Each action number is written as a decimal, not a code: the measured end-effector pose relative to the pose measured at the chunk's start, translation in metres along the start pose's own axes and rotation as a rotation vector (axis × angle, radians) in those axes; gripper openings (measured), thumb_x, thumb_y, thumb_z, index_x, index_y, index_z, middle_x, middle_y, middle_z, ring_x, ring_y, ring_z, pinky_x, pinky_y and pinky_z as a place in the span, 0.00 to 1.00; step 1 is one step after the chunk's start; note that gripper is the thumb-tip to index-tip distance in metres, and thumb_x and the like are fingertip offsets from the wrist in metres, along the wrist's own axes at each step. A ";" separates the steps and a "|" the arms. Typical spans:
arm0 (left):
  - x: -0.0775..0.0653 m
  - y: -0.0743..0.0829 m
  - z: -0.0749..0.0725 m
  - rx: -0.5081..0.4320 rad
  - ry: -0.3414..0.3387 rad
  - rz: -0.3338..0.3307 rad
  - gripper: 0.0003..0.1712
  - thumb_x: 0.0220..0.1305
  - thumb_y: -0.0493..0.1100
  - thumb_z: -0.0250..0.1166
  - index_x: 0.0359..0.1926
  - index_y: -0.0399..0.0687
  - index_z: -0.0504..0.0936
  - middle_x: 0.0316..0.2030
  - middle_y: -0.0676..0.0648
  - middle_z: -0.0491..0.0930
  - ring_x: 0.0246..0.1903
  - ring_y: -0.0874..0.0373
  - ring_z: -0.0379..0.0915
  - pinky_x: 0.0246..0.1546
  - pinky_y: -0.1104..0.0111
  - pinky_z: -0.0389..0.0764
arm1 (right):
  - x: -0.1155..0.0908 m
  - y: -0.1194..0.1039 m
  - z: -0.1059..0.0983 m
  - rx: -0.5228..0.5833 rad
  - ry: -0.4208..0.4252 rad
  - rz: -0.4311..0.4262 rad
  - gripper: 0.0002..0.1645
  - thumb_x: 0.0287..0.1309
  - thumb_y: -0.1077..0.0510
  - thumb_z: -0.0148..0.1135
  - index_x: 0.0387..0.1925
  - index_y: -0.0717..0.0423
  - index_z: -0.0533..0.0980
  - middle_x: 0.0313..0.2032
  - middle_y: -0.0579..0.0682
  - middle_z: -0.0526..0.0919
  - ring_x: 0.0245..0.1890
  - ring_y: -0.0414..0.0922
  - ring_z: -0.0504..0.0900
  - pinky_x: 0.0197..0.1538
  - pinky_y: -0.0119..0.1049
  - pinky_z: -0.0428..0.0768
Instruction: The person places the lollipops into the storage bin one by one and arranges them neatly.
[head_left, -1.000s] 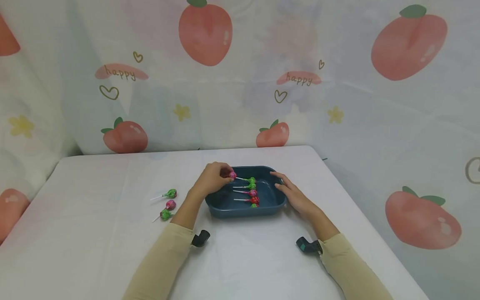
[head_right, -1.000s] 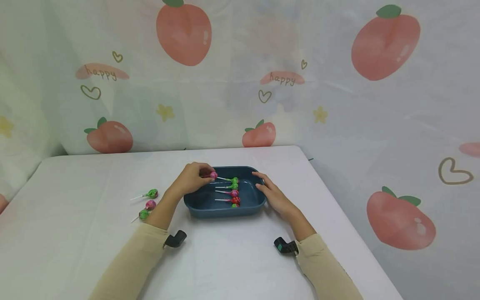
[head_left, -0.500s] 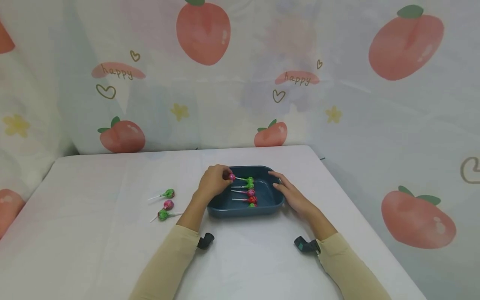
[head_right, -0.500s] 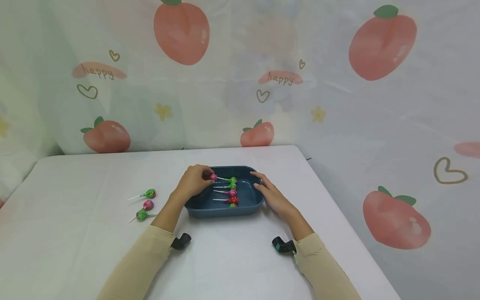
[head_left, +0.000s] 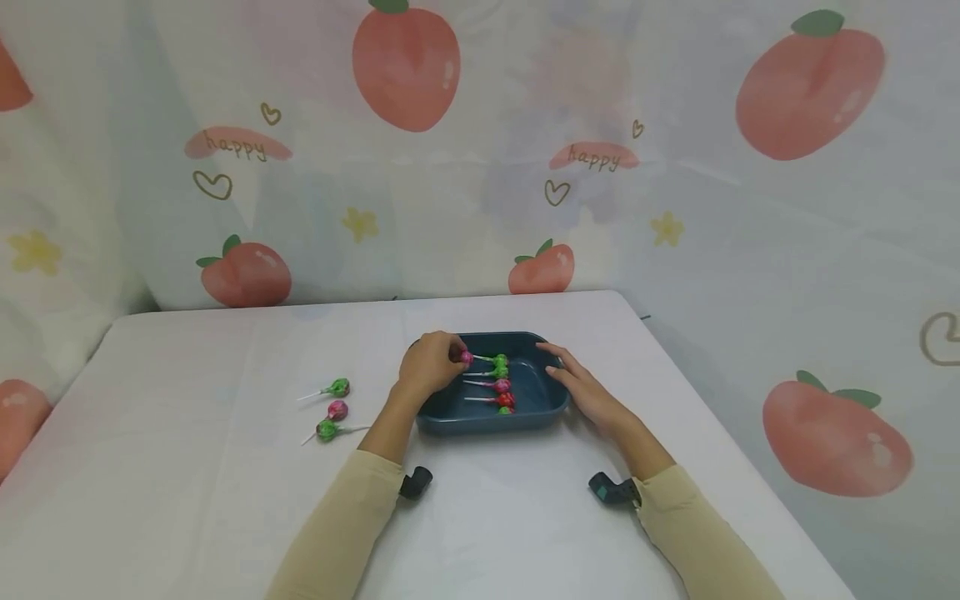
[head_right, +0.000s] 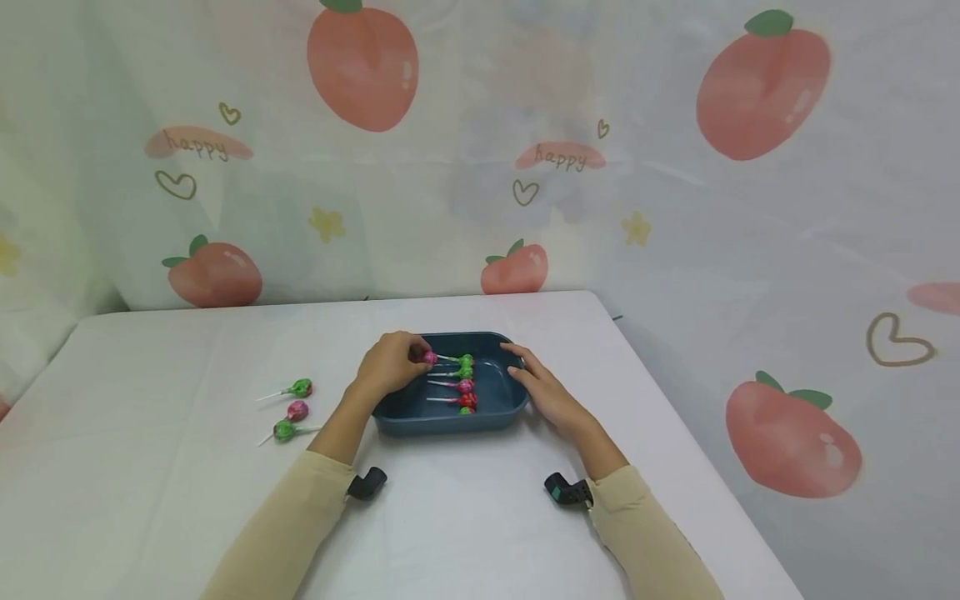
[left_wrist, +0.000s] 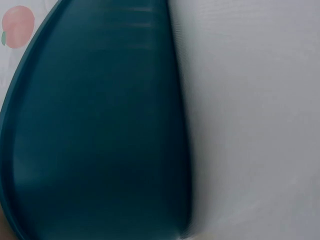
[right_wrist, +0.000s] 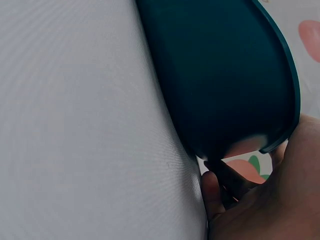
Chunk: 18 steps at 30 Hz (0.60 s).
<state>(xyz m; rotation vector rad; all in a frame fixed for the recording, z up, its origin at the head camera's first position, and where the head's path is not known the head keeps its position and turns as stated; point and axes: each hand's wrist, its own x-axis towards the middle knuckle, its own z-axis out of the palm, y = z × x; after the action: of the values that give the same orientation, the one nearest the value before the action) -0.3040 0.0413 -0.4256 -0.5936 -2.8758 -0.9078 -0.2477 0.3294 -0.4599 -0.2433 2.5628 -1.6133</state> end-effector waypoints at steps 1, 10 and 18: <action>0.000 0.000 0.001 0.007 0.001 0.003 0.13 0.65 0.43 0.74 0.49 0.45 0.89 0.38 0.49 0.85 0.40 0.55 0.79 0.48 0.58 0.79 | -0.001 0.000 0.000 -0.003 0.000 0.001 0.29 0.82 0.44 0.44 0.78 0.34 0.59 0.81 0.50 0.46 0.80 0.57 0.38 0.72 0.69 0.39; -0.002 -0.001 0.003 0.049 0.027 -0.001 0.11 0.64 0.42 0.75 0.46 0.45 0.89 0.34 0.50 0.84 0.36 0.56 0.79 0.44 0.59 0.80 | -0.001 0.001 0.001 -0.005 -0.001 -0.005 0.29 0.81 0.44 0.45 0.78 0.35 0.59 0.81 0.51 0.46 0.80 0.57 0.37 0.72 0.69 0.39; -0.002 0.003 0.006 0.119 0.037 -0.036 0.11 0.64 0.42 0.75 0.46 0.45 0.90 0.36 0.49 0.87 0.38 0.54 0.81 0.46 0.58 0.81 | 0.000 0.001 0.000 -0.009 0.003 -0.002 0.29 0.82 0.44 0.44 0.78 0.35 0.59 0.81 0.52 0.46 0.80 0.59 0.37 0.71 0.71 0.39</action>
<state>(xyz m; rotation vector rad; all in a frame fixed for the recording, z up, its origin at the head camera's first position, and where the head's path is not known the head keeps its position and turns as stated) -0.3013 0.0465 -0.4297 -0.5096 -2.8906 -0.7368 -0.2473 0.3295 -0.4607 -0.2438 2.5737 -1.6042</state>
